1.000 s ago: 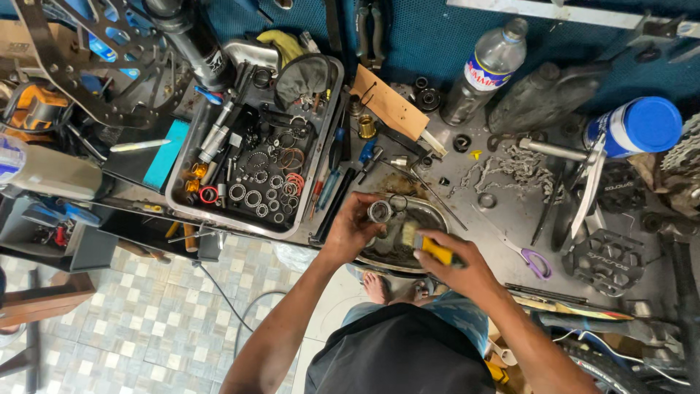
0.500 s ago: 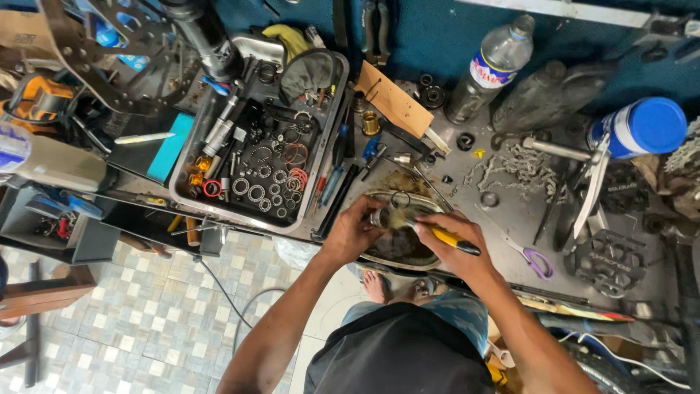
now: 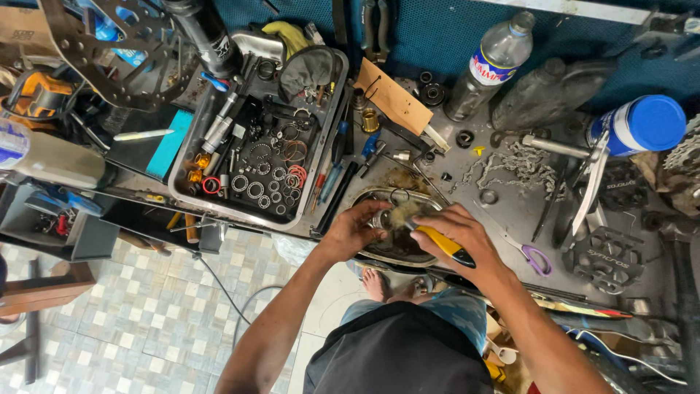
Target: The person cleans various bicycle components in a basin using a brush and liquid, then picks up a crankset to inspect it.
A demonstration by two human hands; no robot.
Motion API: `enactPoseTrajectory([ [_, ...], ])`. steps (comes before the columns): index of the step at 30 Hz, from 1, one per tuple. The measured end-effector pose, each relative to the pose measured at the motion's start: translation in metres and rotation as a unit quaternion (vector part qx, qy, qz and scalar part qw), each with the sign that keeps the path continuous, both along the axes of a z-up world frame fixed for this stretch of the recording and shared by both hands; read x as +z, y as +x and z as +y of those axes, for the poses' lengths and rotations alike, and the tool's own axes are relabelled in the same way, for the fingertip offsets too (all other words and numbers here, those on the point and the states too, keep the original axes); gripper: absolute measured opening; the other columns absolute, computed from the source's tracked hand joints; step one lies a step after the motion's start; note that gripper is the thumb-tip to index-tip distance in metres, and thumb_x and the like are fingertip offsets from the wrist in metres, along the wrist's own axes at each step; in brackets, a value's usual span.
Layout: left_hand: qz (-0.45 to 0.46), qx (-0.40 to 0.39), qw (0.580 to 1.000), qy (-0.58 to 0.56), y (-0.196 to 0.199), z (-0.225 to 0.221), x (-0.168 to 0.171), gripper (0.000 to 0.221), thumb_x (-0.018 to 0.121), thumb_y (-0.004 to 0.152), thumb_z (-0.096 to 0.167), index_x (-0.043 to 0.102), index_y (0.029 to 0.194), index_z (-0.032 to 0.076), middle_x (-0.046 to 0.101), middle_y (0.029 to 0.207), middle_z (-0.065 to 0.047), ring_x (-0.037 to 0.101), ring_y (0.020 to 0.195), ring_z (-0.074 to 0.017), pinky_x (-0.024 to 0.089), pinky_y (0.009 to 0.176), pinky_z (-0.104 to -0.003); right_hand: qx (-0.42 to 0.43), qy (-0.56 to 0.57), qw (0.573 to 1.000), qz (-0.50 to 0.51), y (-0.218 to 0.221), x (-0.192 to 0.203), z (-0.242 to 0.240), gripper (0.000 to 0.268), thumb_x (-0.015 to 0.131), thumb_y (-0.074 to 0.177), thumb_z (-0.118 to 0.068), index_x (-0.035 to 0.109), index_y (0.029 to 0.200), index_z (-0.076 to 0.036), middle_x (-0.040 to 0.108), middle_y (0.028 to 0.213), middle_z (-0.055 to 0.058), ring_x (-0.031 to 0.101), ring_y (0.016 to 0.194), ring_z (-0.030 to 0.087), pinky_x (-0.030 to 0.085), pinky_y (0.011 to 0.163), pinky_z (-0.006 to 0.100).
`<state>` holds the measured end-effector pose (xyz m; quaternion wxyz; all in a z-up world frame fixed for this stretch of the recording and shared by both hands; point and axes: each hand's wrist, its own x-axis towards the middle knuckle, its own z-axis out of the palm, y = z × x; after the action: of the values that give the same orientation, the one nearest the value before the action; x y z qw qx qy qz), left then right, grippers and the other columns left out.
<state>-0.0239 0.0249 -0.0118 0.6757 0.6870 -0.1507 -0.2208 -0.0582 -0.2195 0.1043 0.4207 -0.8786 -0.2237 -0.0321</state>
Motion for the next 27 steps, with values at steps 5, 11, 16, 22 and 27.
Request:
enactPoseTrajectory([
  [5,0.065,-0.008,0.997,-0.04,0.001,0.003,-0.005,0.057,0.066,0.093,-0.008,0.053,0.147,0.004,0.067,0.132,-0.012,0.067,0.111,-0.0196,0.058,0.097,-0.032,0.048,0.024,0.998,-0.038,-0.008,0.001,-0.002,0.032,0.081,0.084,-0.013,0.074,0.114,-0.003,0.076,0.108,0.012,0.069,0.101,0.027,0.054,0.087,0.037],
  [11,0.073,-0.026,0.993,-0.084,0.001,0.002,-0.003,0.056,0.065,0.095,-0.005,0.05,0.147,0.004,0.062,0.139,-0.012,0.064,0.12,-0.0159,0.059,0.1,-0.033,0.043,-0.002,0.996,-0.072,-0.008,-0.007,-0.003,0.033,0.083,0.08,-0.013,0.075,0.111,-0.005,0.075,0.104,0.01,0.069,0.098,0.028,0.055,0.084,0.037],
  [16,0.116,0.011,0.984,-0.136,0.003,-0.001,-0.01,0.044,0.067,0.092,-0.002,0.051,0.133,0.004,0.06,0.122,-0.007,0.065,0.108,-0.0185,0.063,0.09,-0.037,0.012,-0.036,0.997,-0.073,-0.004,-0.012,-0.016,0.03,0.082,0.082,-0.013,0.075,0.11,-0.005,0.076,0.105,0.01,0.068,0.095,0.028,0.054,0.082,0.037],
  [22,0.258,0.067,0.944,-0.195,0.011,-0.005,-0.018,0.035,0.058,0.104,0.029,0.06,0.12,-0.002,0.064,0.095,-0.011,0.063,0.082,-0.019,0.058,0.069,-0.036,-0.002,-0.106,0.994,-0.008,-0.014,-0.039,-0.026,0.027,0.079,0.083,-0.022,0.076,0.105,-0.005,0.076,0.098,0.01,0.067,0.093,0.031,0.055,0.079,0.039],
  [27,0.33,0.099,0.926,-0.153,0.014,-0.016,-0.03,0.051,0.049,0.105,0.047,0.059,0.104,-0.002,0.064,0.08,-0.014,0.054,0.062,-0.0182,0.052,0.056,-0.038,-0.044,-0.065,0.996,0.041,-0.011,-0.032,-0.027,0.027,0.076,0.087,-0.022,0.076,0.108,-0.006,0.075,0.094,0.011,0.068,0.087,0.027,0.054,0.076,0.038],
])
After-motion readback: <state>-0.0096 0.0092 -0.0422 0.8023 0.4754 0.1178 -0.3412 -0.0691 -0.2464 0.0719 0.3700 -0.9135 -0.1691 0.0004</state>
